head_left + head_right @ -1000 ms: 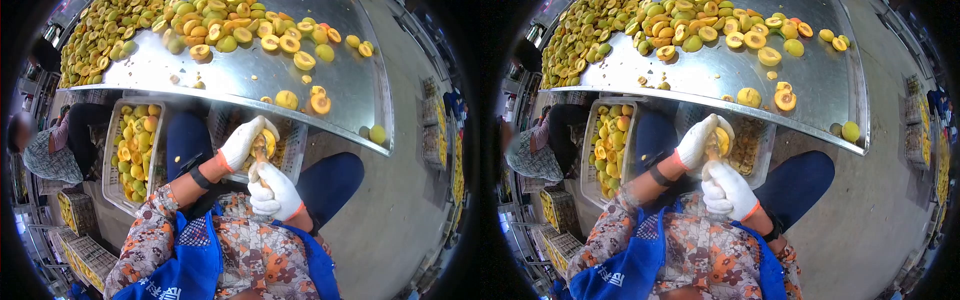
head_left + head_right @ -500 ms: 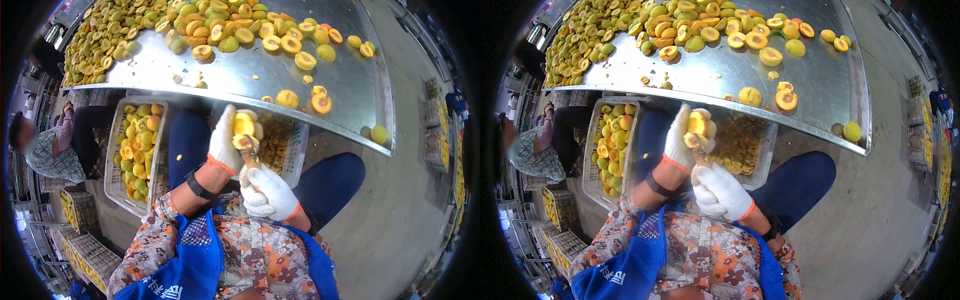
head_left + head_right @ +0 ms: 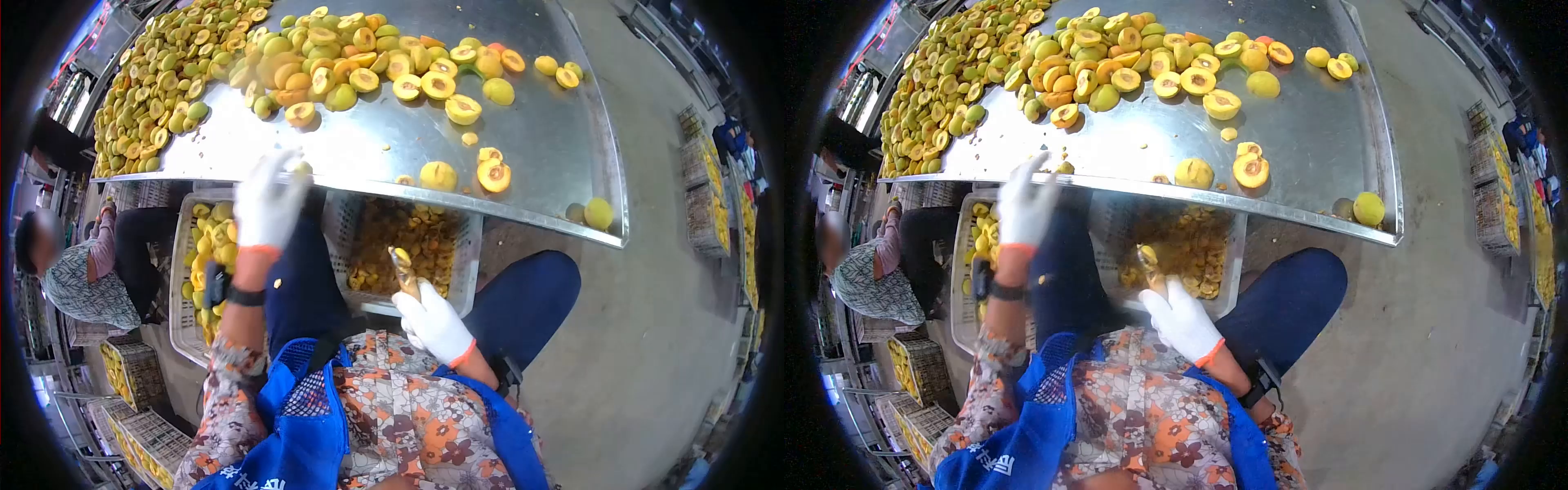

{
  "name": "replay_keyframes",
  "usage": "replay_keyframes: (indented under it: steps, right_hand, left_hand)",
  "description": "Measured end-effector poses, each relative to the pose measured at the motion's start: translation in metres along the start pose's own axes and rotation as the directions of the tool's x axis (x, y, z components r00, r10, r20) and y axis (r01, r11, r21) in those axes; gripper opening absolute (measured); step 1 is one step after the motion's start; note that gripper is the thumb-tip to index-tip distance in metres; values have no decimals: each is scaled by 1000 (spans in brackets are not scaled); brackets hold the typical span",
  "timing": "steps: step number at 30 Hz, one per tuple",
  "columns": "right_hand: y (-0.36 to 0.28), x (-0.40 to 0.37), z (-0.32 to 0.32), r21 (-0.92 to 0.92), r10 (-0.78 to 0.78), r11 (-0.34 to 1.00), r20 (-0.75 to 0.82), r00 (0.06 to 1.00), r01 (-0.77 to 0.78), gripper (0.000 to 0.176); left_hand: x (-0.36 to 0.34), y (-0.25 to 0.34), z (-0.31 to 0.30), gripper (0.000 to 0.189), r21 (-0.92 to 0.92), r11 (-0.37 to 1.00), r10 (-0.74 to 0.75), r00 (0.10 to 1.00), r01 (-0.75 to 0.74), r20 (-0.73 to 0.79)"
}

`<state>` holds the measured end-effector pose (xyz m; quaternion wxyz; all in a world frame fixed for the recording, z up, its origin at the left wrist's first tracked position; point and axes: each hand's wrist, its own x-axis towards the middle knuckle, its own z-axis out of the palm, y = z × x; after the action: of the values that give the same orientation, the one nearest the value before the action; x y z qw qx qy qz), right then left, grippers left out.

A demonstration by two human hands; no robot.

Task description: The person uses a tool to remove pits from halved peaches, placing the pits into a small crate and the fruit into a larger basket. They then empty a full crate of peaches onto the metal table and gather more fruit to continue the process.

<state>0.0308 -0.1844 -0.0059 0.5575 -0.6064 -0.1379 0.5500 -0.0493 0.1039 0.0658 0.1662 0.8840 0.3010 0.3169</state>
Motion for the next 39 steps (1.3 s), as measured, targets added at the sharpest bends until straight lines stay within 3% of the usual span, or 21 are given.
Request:
replay_keyframes:
  steps: [2,5,7,9,10,13,14,18,21,22,23,24,25,27,29,30,31,33,35,36,39]
  right_hand:
    - [-4,0,2,-503,-264,844,-90,960,185,44]
    - [2,-2,0,-679,-291,723,-130,948,129,39]
    - [7,-6,-7,-684,-356,700,-86,930,205,46]
    - [11,-9,-11,-713,-363,676,-99,926,189,49]
    - [16,-11,-13,-832,-414,516,-32,910,205,22]
    - [21,-10,-15,-816,-467,527,-44,883,238,22]
    - [18,-8,-13,-768,-368,615,-82,926,177,28]
    - [37,10,-16,-743,-382,629,-37,924,230,38]
    - [18,7,-13,-720,-354,656,-30,935,225,48]
    - [1,-2,-9,-658,-323,734,-123,938,166,49]
    - [-11,-11,-5,-583,-272,806,-213,938,101,51]
    - [-17,-13,-7,-576,-232,815,-218,948,67,52]
    - [-21,-16,-5,-545,-252,834,-245,936,82,47]
    - [-32,-25,-2,-480,-398,833,-175,900,275,41]
    - [-35,-23,-1,-424,-431,836,-119,895,347,39]
    - [-37,-22,-1,-365,-477,830,-71,876,423,38]
    - [-27,-14,-6,-311,-311,913,-109,944,265,35]
    - [-11,-5,-12,-443,-399,838,-99,911,319,32]
    - [-17,-6,-9,-517,-456,781,-86,886,351,29]
    - [-35,-13,0,-447,-417,836,-137,898,319,29]
    - [-50,-19,9,-504,-510,775,-143,848,381,26]
  left_hand:
    - [12,33,46,40,-70,982,187,960,-176,211]
    - [32,94,95,44,-173,953,299,868,-249,396]
    - [43,107,126,43,-71,930,324,717,-360,617]
    - [62,109,135,43,-38,931,291,675,-363,678]
    - [68,110,137,43,4,932,243,633,-362,735]
    - [67,85,153,47,213,882,188,729,-419,658]
    - [67,90,134,49,166,905,185,714,-392,675]
    - [75,73,121,52,130,915,190,691,-382,697]
    - [73,64,109,54,102,951,180,789,-293,587]
    - [68,54,107,54,-249,965,203,835,-81,512]
    - [56,46,106,54,-573,810,179,880,122,441]
    - [44,58,78,54,-706,568,110,811,423,574]
    - [26,60,71,50,-784,276,78,800,556,595]
    - [-5,63,60,52,-754,-18,133,749,656,649]
    - [-30,68,56,50,-681,-126,27,689,721,725]
    - [-38,64,55,50,-654,-180,79,674,735,735]
    - [-44,62,52,50,-623,-231,134,659,747,741]
    - [-49,65,52,49,-645,-268,18,673,716,739]
    - [-52,57,51,47,-647,-242,125,685,723,718]
    - [-51,72,45,58,-672,-144,2,679,726,734]
    - [-52,77,41,56,-685,-50,35,687,726,726]
